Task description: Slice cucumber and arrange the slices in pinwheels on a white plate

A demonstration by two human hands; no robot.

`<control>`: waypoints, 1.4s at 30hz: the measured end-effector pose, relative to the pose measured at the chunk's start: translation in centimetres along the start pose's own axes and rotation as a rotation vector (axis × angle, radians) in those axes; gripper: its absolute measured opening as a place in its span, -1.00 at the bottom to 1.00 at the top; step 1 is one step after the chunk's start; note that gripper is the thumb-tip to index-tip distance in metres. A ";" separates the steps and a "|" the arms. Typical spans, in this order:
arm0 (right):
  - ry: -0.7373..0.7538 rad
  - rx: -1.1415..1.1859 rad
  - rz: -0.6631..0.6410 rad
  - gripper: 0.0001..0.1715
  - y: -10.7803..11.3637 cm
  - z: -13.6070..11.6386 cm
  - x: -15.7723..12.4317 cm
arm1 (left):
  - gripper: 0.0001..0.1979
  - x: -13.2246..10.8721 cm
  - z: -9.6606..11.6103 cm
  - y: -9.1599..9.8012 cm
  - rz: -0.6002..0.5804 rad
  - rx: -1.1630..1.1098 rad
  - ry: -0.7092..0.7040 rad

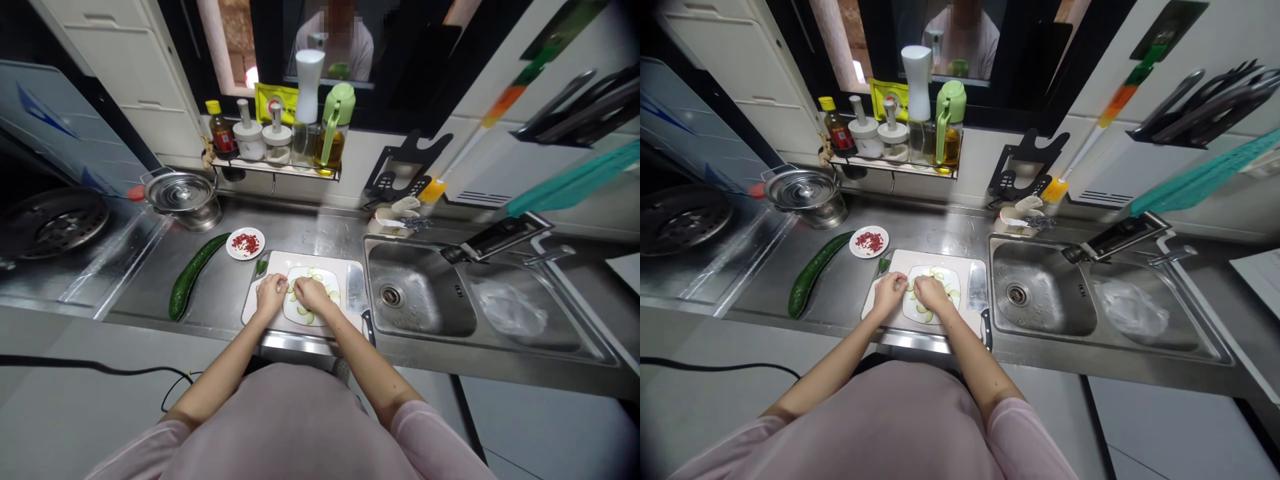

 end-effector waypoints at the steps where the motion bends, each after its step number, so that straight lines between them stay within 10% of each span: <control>1: 0.007 -0.010 -0.001 -0.67 -0.1 0.0 0.1 | -0.85 0.1 0.0 -0.1 -0.006 0.021 0.008; 42: -0.081 0.115 0.020 -0.74 -0.2 1.2 0.4 | -0.81 0.9 0.1 -1.7 -0.056 0.107 0.006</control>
Point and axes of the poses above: each hand's wrist, its own x-axis towards the middle knuckle, its own y-axis out of the back of the hand, z = x × y, the point moved 4 cm from there along x, towards the middle knuckle, and after that the axes turned 1 degree about x, right-handed, at the moved point
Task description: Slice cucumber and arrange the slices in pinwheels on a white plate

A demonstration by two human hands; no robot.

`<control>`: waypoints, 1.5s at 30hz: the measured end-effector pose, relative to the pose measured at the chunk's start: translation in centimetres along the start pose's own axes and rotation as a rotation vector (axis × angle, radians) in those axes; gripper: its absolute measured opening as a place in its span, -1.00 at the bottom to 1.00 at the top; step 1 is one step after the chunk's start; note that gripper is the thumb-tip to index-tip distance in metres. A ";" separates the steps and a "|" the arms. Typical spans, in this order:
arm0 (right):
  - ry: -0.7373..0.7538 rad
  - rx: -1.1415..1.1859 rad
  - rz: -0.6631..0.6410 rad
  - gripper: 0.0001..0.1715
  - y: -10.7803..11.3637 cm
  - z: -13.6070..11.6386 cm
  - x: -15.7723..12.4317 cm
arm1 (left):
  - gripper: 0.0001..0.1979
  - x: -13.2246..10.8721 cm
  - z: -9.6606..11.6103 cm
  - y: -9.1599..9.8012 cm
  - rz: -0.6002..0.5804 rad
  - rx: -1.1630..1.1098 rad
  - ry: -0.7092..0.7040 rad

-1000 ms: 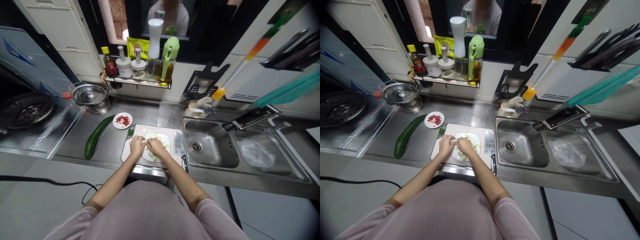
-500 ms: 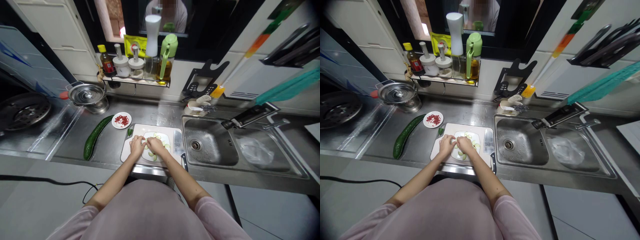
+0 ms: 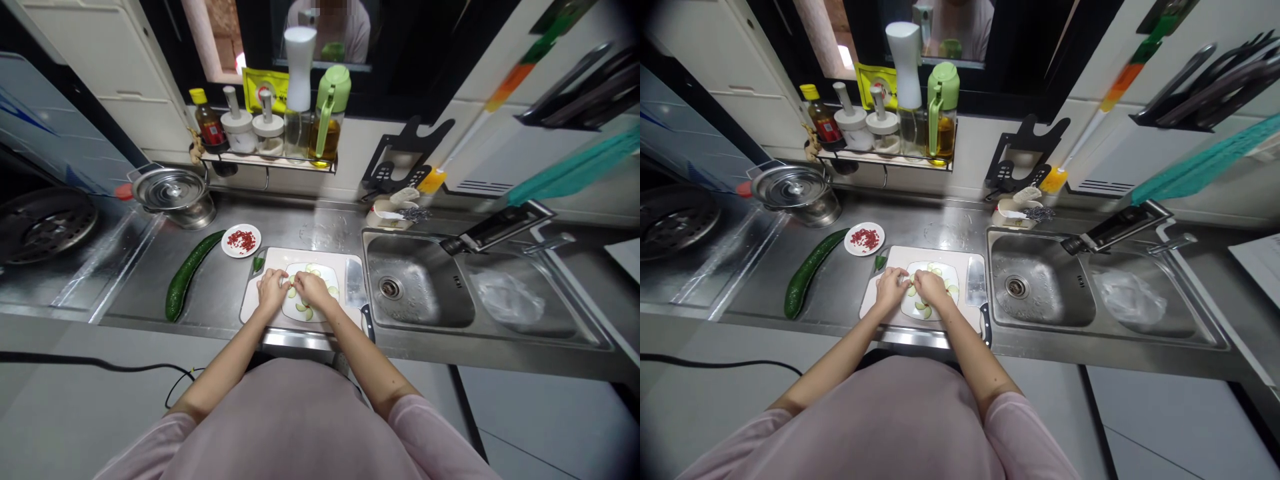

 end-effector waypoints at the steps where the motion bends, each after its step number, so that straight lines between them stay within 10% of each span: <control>1: 0.000 -0.001 -0.004 -0.74 -0.1 0.0 0.0 | -0.80 0.0 0.1 0.0 -0.004 0.002 -0.004; 19: -0.022 0.005 -0.035 -0.75 -0.8 0.1 0.1 | -0.79 -0.2 0.1 -0.4 -0.037 0.004 0.003; 29: -0.091 0.180 0.161 -0.74 1.1 1.1 -0.8 | -0.82 -0.3 -1.3 0.1 0.068 -0.199 0.082; 38: -0.296 0.530 0.589 -0.63 4.4 7.8 -7.5 | -0.71 -2.7 -5.0 0.7 0.164 -0.551 0.147; 45: -0.412 0.616 0.519 -0.64 0.2 10.9 -13.2 | -0.62 -6.0 -5.1 -0.3 0.181 -0.791 0.260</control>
Point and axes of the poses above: each hand's wrist, its own x-axis towards the middle knuckle, its own y-axis out of the back of the hand, z = x × y, the point moved 4 cm from there along x, towards the middle knuckle, and after that the axes turned 1 degree about x, right-handed, at the moved point
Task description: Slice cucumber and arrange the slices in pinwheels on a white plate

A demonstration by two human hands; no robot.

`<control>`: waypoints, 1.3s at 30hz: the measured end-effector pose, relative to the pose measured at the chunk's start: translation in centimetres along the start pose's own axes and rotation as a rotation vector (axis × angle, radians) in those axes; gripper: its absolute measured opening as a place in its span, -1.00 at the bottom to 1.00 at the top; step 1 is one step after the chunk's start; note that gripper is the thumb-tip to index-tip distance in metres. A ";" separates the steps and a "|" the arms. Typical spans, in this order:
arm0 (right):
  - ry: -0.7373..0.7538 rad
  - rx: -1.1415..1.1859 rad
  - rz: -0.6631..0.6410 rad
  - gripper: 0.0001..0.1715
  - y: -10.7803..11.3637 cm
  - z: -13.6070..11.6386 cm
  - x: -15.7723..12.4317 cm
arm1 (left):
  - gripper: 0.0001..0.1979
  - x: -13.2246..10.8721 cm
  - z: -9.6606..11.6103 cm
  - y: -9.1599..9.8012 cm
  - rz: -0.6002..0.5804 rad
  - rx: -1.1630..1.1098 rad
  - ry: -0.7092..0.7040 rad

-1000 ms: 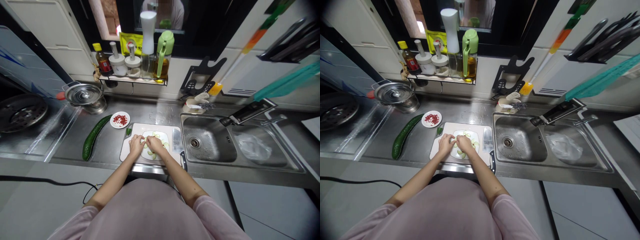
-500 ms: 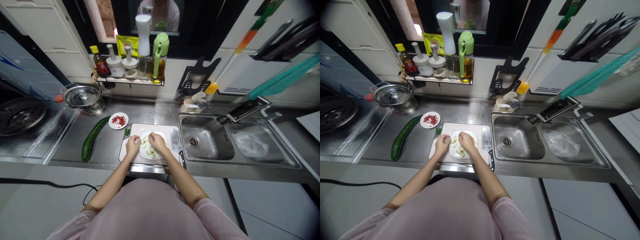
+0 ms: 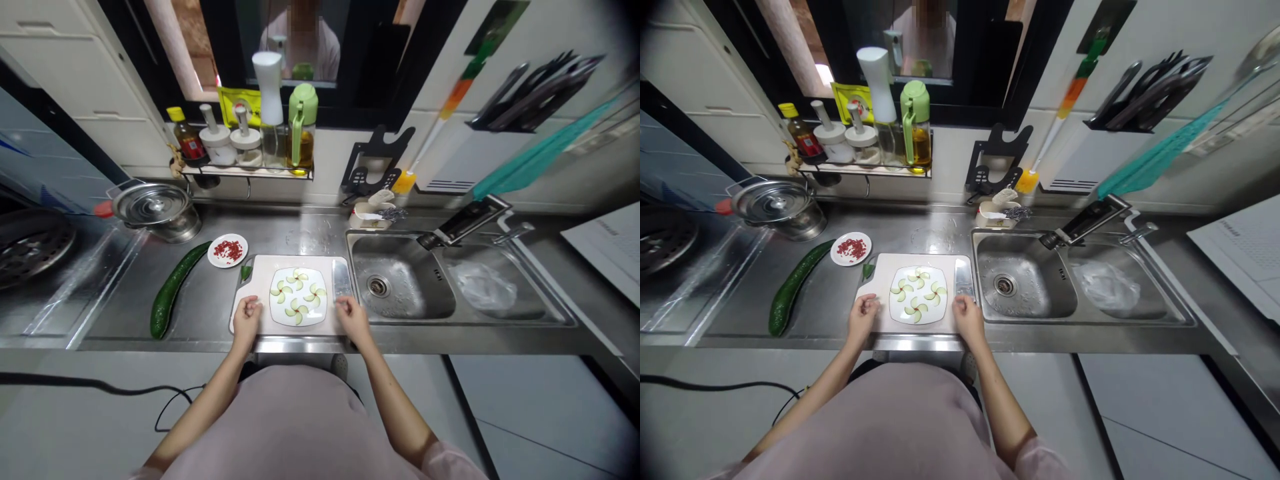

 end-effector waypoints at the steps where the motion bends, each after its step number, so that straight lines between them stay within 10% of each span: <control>1: -0.031 -0.019 -0.033 -0.66 -0.4 0.5 -0.6 | -0.59 -0.5 -0.2 -0.2 -0.015 -0.012 0.019; 20: -0.356 0.208 -0.171 -0.73 -5.6 0.7 -1.5 | -0.58 -1.8 -1.2 -3.1 -0.271 -0.017 0.242; 39: -0.208 0.519 -0.237 -0.66 -0.6 -5.2 -3.8 | -0.45 -5.4 5.3 -0.2 -0.404 -0.215 0.165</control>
Point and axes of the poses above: each hand's wrist, its own x-axis towards the middle knuckle, its own y-axis out of the back of the hand, z = x × y, the point moved 4 cm from there along x, towards the middle knuckle, and after that the axes turned 1 degree about x, right-handed, at the moved point
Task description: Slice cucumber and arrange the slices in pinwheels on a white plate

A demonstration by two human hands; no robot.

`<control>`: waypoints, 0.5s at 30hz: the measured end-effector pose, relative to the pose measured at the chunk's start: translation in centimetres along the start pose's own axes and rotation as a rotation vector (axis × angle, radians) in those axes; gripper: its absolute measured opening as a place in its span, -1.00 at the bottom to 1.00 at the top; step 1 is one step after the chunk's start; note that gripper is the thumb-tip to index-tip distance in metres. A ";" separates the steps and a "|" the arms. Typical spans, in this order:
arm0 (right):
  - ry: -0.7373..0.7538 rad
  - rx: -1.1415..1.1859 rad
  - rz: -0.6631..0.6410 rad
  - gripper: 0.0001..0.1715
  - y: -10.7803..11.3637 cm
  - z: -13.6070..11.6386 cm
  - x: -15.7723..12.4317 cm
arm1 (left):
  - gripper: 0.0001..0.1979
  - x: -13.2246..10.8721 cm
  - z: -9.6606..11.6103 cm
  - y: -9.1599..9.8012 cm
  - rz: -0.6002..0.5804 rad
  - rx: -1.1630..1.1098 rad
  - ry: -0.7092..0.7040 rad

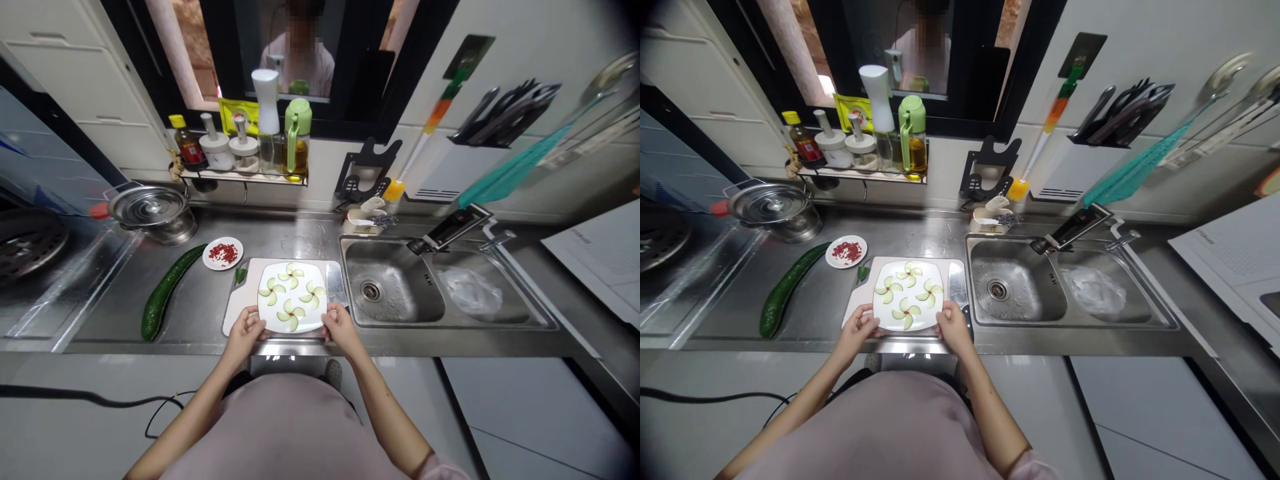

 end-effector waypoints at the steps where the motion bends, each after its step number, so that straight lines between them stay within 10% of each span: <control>1: 0.008 0.009 -0.002 -0.66 0.0 -0.5 -0.4 | -0.42 -0.5 0.4 0.0 -0.016 -0.001 0.021; 15: 0.006 0.073 -0.049 -0.63 -0.7 -3.6 -3.4 | -0.39 -3.3 3.2 0.6 -0.014 -0.077 0.022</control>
Point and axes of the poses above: each hand's wrist, its own x-axis towards the middle knuckle, its own y-axis out of the back of the hand, z = x × y, the point moved 4 cm from there along x, towards the middle knuckle, and after that the axes turned 1 degree about x, right-handed, at the moved point
